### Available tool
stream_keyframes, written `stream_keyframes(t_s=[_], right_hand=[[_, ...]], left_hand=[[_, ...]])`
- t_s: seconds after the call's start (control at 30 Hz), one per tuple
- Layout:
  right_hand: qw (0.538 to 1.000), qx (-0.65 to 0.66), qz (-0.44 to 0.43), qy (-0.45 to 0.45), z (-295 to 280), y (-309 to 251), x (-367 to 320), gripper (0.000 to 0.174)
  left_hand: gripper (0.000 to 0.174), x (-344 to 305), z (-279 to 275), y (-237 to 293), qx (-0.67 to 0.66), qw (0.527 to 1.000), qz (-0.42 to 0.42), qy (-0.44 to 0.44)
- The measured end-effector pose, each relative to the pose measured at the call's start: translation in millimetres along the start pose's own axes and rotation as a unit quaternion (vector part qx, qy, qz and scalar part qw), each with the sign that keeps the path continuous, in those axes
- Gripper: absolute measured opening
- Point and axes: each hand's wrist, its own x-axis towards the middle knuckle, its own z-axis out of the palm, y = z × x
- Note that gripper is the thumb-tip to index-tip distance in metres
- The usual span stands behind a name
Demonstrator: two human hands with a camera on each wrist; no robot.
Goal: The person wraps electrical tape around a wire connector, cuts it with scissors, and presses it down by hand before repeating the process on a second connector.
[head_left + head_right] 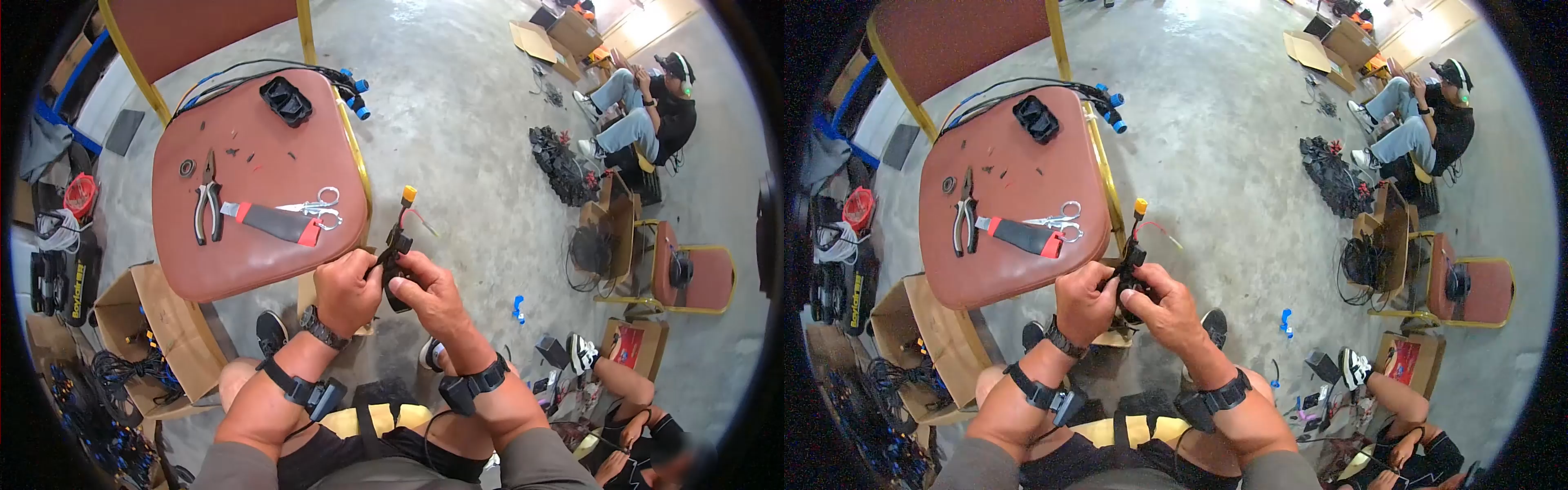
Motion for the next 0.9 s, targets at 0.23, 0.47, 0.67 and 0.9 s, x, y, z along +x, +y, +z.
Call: stream_keyframes(t_s=[0.23, 0.47, 0.67, 0.9], right_hand=[[0.995, 0.096, 0.024, -0.006, -2.4, 3.8, 1.9, 0.035], [0.991, 0.134, 0.015, 0.005, -3.2, 1.9, 3.1, 0.046], [0.992, 0.123, -0.014, 0.008, -3.6, 0.4, 1.3, 0.062], [0.992, 0.119, -0.033, 0.023, -6.9, -8.0, -2.2, 0.064]], left_hand=[[0.011, 0.9, 3.6, -2.4, 0.011, 1.0, 0.004, 0.0], [0.012, 1.8, 4.4, -2.6, 0.048, 0.998, 0.039, -0.011], [0.013, 0.3, 3.6, -1.6, 0.085, 0.994, 0.067, -0.015], [0.013, 1.6, 3.3, 0.3, 0.105, 0.99, 0.09, -0.021]])
